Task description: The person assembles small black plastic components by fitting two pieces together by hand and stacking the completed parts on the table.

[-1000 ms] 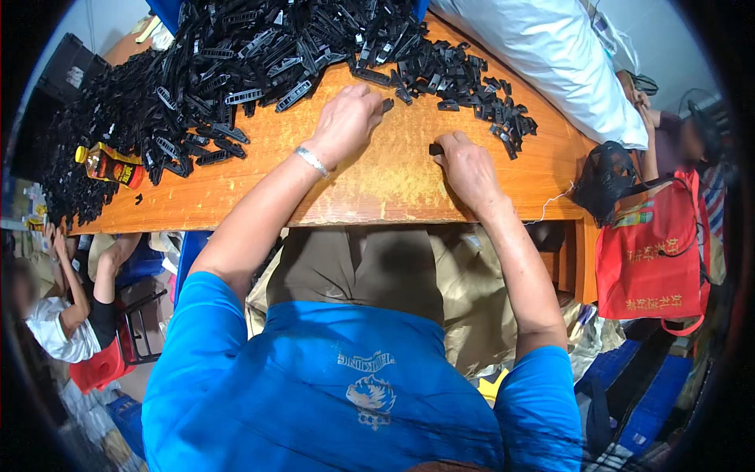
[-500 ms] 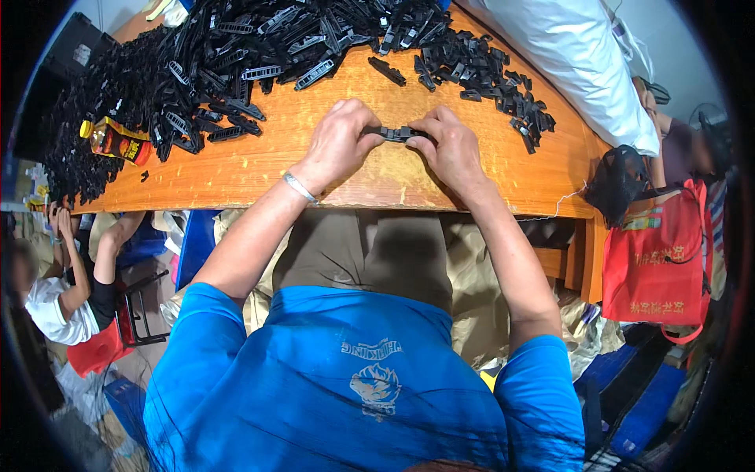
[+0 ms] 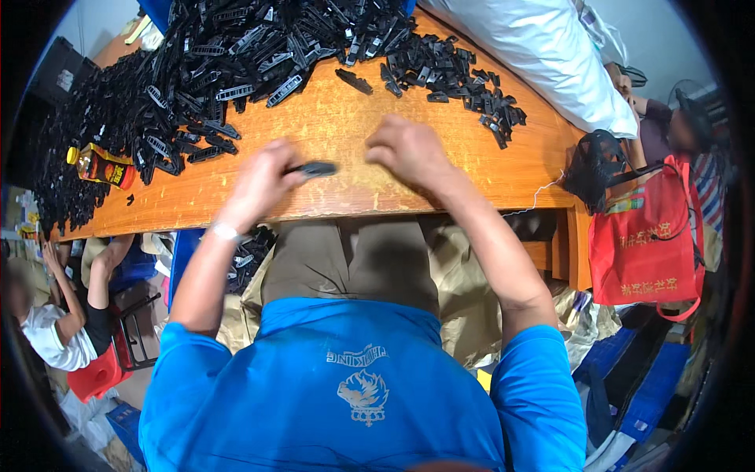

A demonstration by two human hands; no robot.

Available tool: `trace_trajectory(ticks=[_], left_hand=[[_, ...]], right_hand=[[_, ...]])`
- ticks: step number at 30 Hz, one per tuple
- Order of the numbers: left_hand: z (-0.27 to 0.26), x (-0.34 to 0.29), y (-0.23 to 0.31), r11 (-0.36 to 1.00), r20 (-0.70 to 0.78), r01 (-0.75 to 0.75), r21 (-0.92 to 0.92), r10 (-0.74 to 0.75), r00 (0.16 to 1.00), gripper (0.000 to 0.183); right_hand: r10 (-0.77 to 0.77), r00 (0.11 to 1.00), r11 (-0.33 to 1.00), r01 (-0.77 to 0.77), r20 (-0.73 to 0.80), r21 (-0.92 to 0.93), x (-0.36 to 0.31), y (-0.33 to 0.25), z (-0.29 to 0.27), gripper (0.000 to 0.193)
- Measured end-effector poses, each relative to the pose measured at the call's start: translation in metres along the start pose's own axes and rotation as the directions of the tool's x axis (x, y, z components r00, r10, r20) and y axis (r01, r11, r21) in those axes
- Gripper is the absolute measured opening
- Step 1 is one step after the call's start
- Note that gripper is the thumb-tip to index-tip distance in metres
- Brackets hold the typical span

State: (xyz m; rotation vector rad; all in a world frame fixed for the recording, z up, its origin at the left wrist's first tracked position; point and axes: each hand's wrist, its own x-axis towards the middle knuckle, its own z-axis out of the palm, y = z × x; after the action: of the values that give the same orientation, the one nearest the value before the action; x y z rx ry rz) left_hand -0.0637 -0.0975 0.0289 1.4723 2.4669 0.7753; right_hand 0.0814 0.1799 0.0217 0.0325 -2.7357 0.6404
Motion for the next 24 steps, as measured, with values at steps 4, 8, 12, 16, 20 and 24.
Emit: trace_trajectory(ticks=[4, 8, 12, 16, 20, 24], left_hand=[[-0.077, -0.080, -0.043, 0.867, 0.206, 0.392, -0.308, -0.342, 0.917, 0.016], [-0.084, -0.036, -0.032, 0.958, 0.020, 0.258, -0.124, -0.258, 0.966, 0.024], [-0.037, 0.053, 0.018, 0.996, -0.082, 0.084, -0.036, -0.087, 0.993, 0.032], [0.022, 0.131, 0.020, 0.969, -0.216, -0.098, 0.225, 0.148, 0.965, 0.028], [0.038, 0.167, 0.006, 0.923, -0.244, -0.173, 0.344, 0.266, 0.933, 0.022], [0.040, 0.154, 0.003, 0.929, -0.231, -0.232, 0.287, 0.302, 0.925, 0.018]], right_hand=[[0.212, 0.948, 0.957, -0.251, -0.238, -0.148, -0.013, 0.052, -0.034, 0.015], [0.126, 0.977, 0.895, -0.188, -0.174, -0.404, -0.001, 0.100, -0.037, 0.027], [0.207, 0.978, 0.865, -0.177, 0.011, -0.470, 0.019, 0.090, -0.049, 0.019], [0.205, 0.974, 0.854, -0.130, 0.096, -0.504, 0.022, 0.083, -0.055, 0.018], [0.210, 0.978, 0.925, -0.200, -0.004, -0.324, 0.012, 0.068, -0.054, 0.021], [0.278, 0.936, 0.941, -0.220, -0.215, 0.258, -0.007, 0.033, -0.026, 0.028]])
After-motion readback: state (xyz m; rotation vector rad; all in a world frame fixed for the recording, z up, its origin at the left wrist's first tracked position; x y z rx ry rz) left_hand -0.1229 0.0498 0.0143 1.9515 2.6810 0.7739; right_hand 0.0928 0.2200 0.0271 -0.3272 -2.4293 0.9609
